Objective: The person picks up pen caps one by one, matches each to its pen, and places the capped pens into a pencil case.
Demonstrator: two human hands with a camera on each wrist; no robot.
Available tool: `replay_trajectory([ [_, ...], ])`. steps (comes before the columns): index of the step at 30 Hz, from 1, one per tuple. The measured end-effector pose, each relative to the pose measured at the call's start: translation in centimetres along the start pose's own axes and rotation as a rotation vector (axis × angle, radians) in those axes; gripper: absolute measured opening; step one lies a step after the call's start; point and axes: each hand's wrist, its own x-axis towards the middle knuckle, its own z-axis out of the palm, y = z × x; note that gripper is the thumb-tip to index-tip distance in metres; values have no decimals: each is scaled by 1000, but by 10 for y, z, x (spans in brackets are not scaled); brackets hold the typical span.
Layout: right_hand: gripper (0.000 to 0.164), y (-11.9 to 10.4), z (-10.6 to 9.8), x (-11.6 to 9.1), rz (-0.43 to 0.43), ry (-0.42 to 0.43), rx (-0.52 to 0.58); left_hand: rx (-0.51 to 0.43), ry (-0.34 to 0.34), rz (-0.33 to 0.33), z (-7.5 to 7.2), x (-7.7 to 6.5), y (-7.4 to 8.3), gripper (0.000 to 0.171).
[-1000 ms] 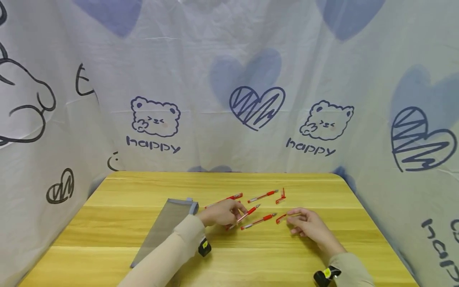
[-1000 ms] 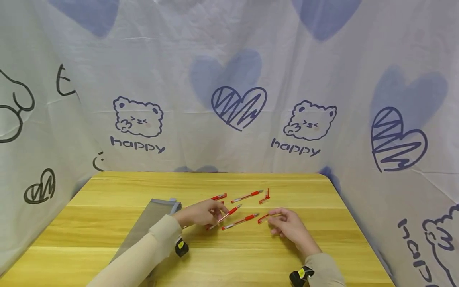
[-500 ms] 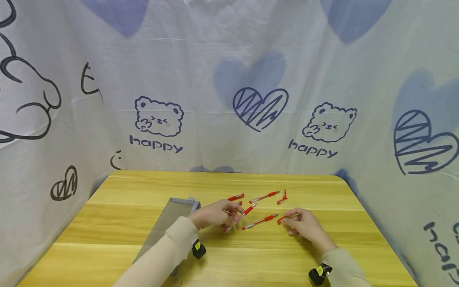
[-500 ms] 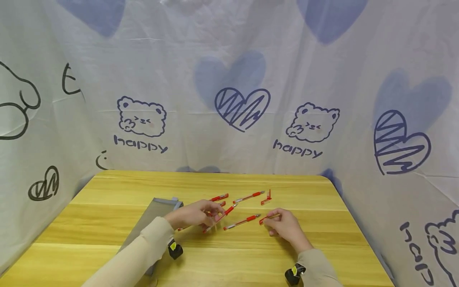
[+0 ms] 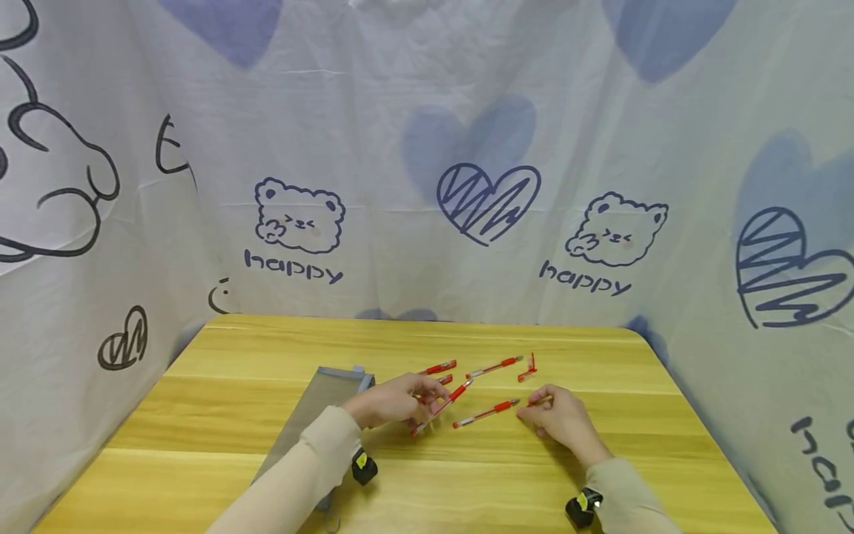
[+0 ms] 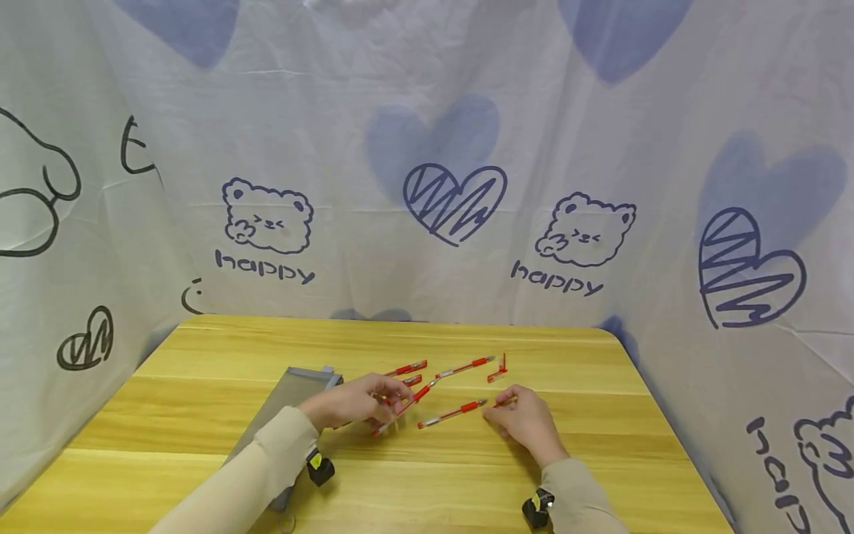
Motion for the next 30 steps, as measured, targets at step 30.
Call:
replay_trajectory([
  [30, 24, 8, -14, -6, -78, -63, -23, -12, -23, 2, 5, 6, -4, 42],
])
